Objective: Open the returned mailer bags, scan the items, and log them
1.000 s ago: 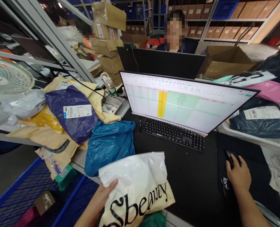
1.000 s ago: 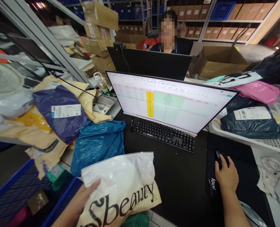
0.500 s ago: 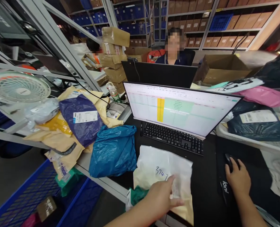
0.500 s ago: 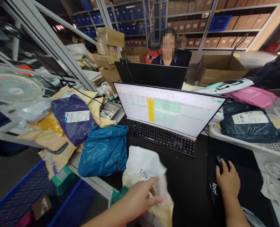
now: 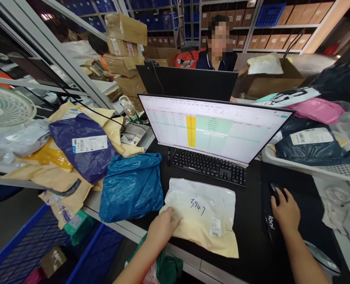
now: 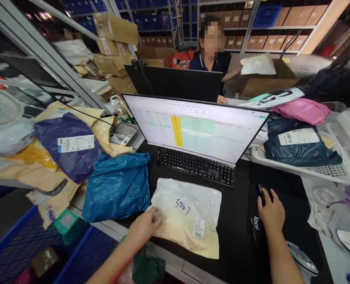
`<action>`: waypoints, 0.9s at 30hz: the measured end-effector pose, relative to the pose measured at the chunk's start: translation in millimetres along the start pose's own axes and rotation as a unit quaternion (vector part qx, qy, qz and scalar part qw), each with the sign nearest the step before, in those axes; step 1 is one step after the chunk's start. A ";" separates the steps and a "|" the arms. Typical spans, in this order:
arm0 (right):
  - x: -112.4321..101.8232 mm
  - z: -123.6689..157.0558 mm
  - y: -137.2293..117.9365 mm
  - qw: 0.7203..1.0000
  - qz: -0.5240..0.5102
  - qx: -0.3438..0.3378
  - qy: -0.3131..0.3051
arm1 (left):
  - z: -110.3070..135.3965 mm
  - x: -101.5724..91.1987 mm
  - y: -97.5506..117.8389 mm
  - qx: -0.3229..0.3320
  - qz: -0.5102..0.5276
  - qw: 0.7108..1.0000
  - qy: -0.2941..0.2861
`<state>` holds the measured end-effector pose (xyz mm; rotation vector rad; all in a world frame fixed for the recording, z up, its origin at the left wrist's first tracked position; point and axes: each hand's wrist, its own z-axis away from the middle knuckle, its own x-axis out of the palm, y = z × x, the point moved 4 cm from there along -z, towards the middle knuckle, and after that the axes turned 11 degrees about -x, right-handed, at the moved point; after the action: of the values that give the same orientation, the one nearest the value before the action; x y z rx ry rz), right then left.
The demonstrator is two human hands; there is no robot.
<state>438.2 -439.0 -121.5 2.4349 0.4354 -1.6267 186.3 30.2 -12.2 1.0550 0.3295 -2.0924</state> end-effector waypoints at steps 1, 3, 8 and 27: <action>0.2 0.2 0.2 1.000 0.001 -0.001 0.001 | -8.2 2.3 -11.7 -0.021 0.003 1.000 0.020; 0.3 0.5 0.5 1.000 0.002 -0.002 0.004 | -21.8 9.2 -32.5 -0.054 0.008 0.997 0.046; 0.1 0.0 -0.7 1.000 0.003 0.003 -0.004 | -38.3 30.9 -58.8 -0.092 0.014 0.995 0.045; 0.2 3.2 -5.5 0.999 -0.041 0.015 -0.009 | -23.1 39.5 -48.3 -0.087 0.007 0.992 0.092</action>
<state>433.6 -434.8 -122.8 2.4516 0.5189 -1.6981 149.9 54.9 -62.0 1.1434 0.5829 -1.9194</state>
